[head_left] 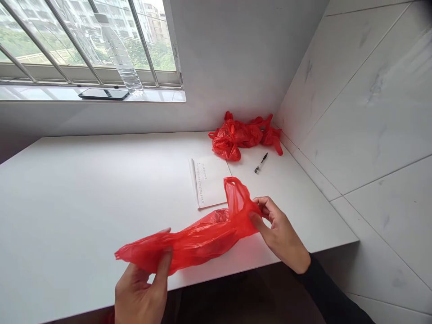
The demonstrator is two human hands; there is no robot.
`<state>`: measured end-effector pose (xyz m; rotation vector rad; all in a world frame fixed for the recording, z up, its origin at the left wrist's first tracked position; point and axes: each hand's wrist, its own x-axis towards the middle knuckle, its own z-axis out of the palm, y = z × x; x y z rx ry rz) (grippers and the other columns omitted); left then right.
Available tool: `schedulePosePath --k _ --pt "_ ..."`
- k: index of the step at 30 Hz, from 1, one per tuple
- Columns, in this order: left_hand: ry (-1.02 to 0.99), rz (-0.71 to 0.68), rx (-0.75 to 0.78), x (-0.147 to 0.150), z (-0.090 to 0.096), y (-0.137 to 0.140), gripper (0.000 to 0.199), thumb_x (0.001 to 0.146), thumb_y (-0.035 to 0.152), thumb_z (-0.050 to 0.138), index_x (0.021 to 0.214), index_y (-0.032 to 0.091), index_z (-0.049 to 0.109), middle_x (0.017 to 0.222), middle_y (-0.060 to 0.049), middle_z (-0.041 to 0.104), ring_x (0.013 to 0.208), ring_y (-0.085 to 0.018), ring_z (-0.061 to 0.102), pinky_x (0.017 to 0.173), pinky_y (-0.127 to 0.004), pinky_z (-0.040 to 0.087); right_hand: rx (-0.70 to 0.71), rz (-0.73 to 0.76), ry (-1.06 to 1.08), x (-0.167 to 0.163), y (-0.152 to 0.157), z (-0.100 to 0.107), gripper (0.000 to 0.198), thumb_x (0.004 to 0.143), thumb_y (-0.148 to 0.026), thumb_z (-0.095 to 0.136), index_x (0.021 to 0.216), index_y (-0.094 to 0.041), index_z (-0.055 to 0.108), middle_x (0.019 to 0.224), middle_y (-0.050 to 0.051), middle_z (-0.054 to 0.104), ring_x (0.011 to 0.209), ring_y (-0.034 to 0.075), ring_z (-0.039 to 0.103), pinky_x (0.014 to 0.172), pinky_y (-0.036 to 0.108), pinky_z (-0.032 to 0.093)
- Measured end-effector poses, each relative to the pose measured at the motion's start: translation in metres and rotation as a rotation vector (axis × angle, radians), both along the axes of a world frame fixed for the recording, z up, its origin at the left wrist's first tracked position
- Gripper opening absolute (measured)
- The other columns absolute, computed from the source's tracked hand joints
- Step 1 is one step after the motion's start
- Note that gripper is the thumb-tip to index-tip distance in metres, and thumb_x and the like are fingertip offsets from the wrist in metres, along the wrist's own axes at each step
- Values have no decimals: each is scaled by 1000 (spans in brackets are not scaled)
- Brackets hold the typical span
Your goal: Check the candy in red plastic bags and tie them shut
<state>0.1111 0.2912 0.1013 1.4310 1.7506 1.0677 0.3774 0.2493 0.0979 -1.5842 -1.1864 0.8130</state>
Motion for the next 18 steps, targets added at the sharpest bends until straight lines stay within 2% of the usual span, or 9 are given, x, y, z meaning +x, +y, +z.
schedulePosePath --k 2,4,5,7,8,10,11,15,18 --pt "-62 -34 -3 2 -1 -2 48 76 62 69 111 30 74 125 -3 74 115 -32 69 94 -45 61 72 -77 -81 -7 -10 4 37 96 -39 63 129 -30 50 112 4 62 108 23 59 99 42 49" --pt "-68 -61 5 3 -1 -4 44 77 61 68 109 32 75 133 -1 69 125 -34 63 102 -52 56 284 -203 -161 -19 -21 15 46 93 -27 66 134 -33 48 117 5 59 111 23 58 100 45 49" --pt "-56 -69 20 3 0 -4 41 77 60 67 106 32 76 133 -1 69 128 -35 61 106 -55 53 414 -219 -180 -25 -26 22 44 92 -20 64 132 -34 50 113 5 59 106 23 59 96 44 51" --pt "-54 -84 47 2 2 -5 39 78 59 67 104 33 76 131 -1 70 128 -35 60 109 -57 50 585 -77 -194 -35 -30 36 42 93 -10 58 126 -35 54 101 3 62 95 21 62 84 40 54" --pt "-69 -94 49 2 3 -6 40 78 59 67 105 32 76 130 -2 71 126 -35 62 108 -56 51 593 59 -220 -38 -28 42 42 94 -7 54 125 -35 55 98 3 64 92 21 63 80 38 55" --pt "-111 -112 23 2 8 -6 44 75 61 70 105 29 75 124 -5 73 116 -33 67 102 -49 56 471 316 -345 -42 -21 46 41 96 -6 49 126 -33 56 99 3 68 93 21 65 80 39 56" --pt "-120 -116 -11 2 11 -6 47 74 63 71 104 27 74 119 -6 74 110 -32 69 99 -46 58 396 386 -428 -43 -16 46 38 97 -6 48 125 -30 57 101 4 69 94 22 65 81 39 56" --pt "-129 -51 -149 7 22 -6 53 72 66 73 104 24 70 102 -4 74 94 -28 70 86 -38 59 246 396 -658 -45 -4 32 21 100 -15 46 107 -22 64 91 4 68 85 22 64 80 41 53" --pt "-154 -27 -144 11 23 -6 52 74 69 69 104 26 67 100 -2 72 90 -25 67 78 -32 57 116 409 -793 -46 -6 25 24 101 -17 42 89 -21 63 80 2 65 73 20 60 76 42 51"
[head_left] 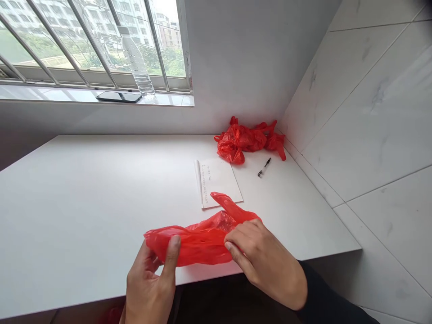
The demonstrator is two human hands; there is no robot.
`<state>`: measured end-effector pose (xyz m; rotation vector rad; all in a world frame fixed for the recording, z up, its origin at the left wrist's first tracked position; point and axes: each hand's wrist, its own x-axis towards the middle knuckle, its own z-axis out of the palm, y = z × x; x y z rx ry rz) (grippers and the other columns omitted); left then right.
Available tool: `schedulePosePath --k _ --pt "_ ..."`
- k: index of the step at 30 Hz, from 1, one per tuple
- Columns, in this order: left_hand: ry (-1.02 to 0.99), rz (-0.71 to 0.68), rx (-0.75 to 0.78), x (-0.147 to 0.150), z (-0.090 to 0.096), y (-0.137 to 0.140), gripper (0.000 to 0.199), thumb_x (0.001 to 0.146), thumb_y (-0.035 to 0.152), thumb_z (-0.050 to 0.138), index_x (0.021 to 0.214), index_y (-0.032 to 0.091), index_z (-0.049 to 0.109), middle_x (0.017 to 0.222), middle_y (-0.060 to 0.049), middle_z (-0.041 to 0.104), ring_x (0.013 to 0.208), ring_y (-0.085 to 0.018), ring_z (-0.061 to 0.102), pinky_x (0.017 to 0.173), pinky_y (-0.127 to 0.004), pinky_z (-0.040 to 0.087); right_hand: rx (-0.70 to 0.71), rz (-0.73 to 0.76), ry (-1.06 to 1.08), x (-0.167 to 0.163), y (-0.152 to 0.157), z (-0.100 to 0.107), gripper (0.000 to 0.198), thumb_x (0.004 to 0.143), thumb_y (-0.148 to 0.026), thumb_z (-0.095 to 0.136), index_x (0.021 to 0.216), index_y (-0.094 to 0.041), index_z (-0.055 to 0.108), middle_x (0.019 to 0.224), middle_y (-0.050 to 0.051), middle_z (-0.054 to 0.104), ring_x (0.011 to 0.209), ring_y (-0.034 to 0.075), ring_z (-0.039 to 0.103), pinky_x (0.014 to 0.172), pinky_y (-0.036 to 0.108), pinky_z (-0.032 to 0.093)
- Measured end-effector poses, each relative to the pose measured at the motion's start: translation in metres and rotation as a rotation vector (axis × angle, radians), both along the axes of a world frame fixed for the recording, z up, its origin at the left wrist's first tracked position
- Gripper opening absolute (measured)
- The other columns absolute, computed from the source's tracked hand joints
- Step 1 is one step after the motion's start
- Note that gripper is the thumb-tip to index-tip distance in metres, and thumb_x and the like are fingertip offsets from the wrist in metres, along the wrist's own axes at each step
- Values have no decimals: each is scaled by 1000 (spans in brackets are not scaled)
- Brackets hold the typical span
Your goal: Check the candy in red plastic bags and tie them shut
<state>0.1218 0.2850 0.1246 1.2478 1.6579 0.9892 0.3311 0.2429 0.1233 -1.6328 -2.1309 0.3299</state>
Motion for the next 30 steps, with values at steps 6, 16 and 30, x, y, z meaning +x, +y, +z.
schedulePosePath --k 6,16,30 --pt "61 -146 -14 0 -7 -3 42 80 67 65 85 25 61 82 2 67 74 -19 62 67 -26 50 -263 -23 -398 -6 -2 -1 28 100 -18 40 97 -19 68 62 3 62 56 23 59 56 38 44" --pt "-215 -227 -61 -7 -2 -3 44 77 51 74 114 28 65 114 -3 69 106 -23 62 87 -22 54 -77 -76 -208 -1 4 7 46 99 -13 46 145 -19 47 76 1 66 71 20 64 85 39 51" --pt "-308 -307 -183 -2 -13 -1 31 79 52 71 85 25 58 76 3 58 69 -15 53 60 -20 45 -394 -41 -382 1 23 5 12 93 -14 58 103 -15 64 103 9 69 93 25 67 68 34 48"
